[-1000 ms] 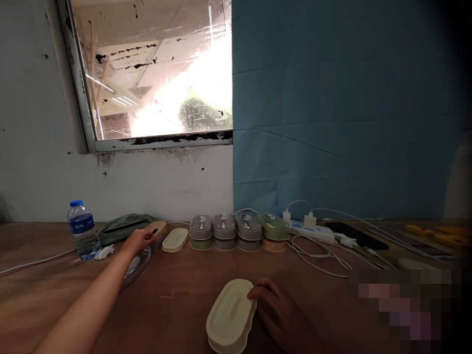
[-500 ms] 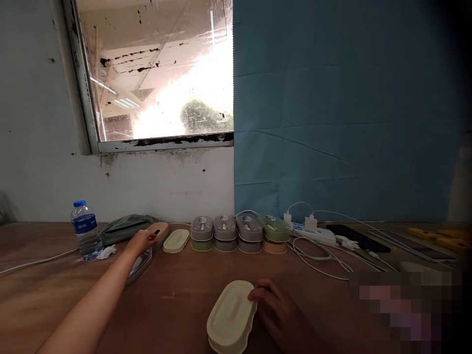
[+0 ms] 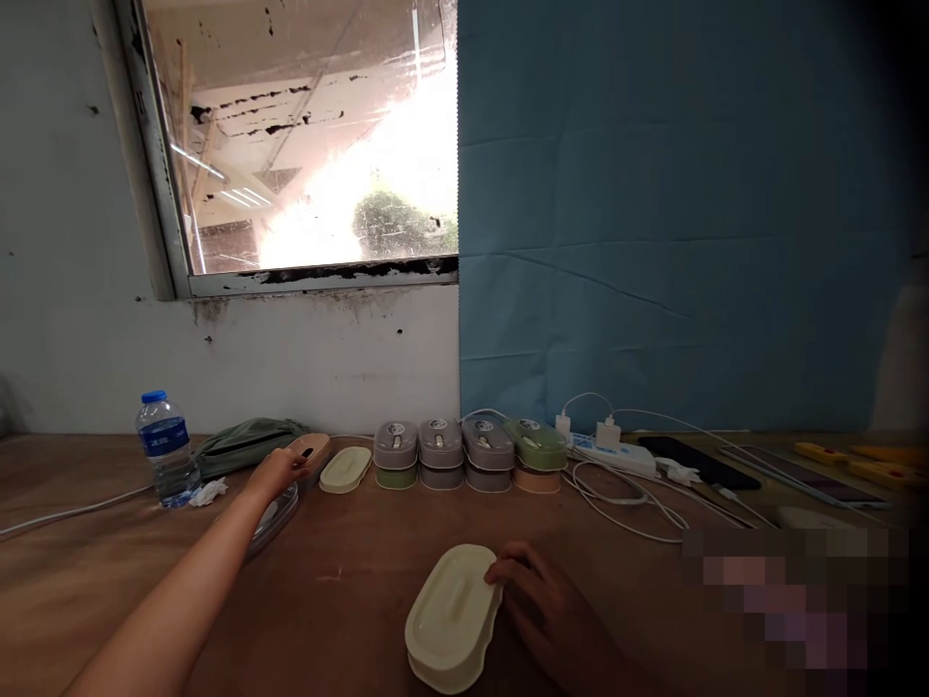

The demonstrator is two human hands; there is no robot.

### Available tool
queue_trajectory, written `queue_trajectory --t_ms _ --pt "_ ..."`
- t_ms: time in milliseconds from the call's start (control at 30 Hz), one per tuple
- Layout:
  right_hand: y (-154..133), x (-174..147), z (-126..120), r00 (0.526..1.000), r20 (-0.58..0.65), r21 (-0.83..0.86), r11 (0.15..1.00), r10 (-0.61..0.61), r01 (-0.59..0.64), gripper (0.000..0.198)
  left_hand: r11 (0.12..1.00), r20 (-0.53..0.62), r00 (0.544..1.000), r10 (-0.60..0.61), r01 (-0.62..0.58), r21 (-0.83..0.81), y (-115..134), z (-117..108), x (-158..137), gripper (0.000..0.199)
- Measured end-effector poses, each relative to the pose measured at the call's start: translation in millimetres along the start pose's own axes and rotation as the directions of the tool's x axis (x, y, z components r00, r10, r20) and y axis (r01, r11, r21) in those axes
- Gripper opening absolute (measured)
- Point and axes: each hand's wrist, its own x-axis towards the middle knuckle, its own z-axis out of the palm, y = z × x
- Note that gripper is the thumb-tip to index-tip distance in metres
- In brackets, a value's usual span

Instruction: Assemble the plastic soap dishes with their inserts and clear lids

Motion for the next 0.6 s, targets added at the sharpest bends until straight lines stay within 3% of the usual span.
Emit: queue_trajectory --t_ms 600 --pt "-3.0 -0.3 -0.4 1.0 0.008 0.015 1.0 -0.007 0.007 0.032 1.0 -0.025 1.0 -0.01 0.009 -0.026 6.4 2.3 -6.5 0.028"
